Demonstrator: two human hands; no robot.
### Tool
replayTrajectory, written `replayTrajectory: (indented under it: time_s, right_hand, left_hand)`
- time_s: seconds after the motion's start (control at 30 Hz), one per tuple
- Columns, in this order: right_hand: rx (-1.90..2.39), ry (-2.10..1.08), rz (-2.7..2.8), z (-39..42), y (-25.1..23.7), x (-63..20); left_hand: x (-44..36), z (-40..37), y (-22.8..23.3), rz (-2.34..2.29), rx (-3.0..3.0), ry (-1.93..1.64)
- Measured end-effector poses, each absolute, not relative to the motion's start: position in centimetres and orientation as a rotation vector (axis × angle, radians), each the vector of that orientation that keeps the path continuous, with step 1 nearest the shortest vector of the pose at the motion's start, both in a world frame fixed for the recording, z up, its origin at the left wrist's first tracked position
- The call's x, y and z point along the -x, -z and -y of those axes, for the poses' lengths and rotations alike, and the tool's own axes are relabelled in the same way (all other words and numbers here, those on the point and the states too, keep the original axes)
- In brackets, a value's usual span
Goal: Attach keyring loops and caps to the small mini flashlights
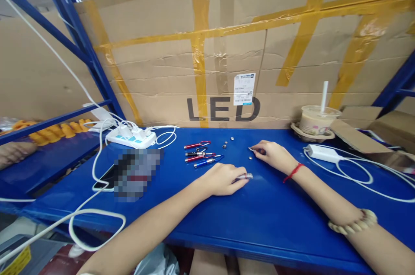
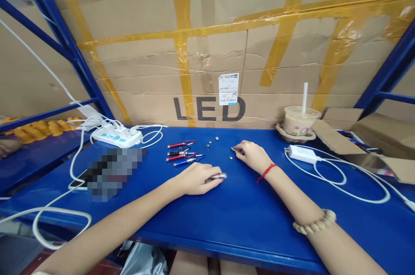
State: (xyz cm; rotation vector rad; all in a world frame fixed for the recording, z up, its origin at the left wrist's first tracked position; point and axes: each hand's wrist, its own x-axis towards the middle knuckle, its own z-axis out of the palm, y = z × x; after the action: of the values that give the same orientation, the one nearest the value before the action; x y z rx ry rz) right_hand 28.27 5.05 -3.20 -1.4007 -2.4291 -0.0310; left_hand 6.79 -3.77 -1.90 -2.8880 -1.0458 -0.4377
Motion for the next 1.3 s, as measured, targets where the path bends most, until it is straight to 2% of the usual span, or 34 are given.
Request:
replayTrajectory:
  time_s: [0.27,0.53,0.7,1.3]
  right_hand:
    - [1.35,0.128,2.302,-4.8,3.3,-27.6]
    - [1.646,0.196,2.189,-4.7,2.9,-28.5]
    - [1.4,0.208,2.279,-4.6,2.8,-28.1]
    - [1.37,-0.156,2.281,-3.4,2.7,-26.4]
  left_hand:
    - [-6.3,3.7,1.9,1.174,2.81,0.472]
    - [-6.3,3.4,1.7,1.423,2.761,0.529]
    - [-6.4,3.3,1.5,1.577,2.733,0.593]
    - [-6.6,3.3,1.5,1.414,2.881,0.799]
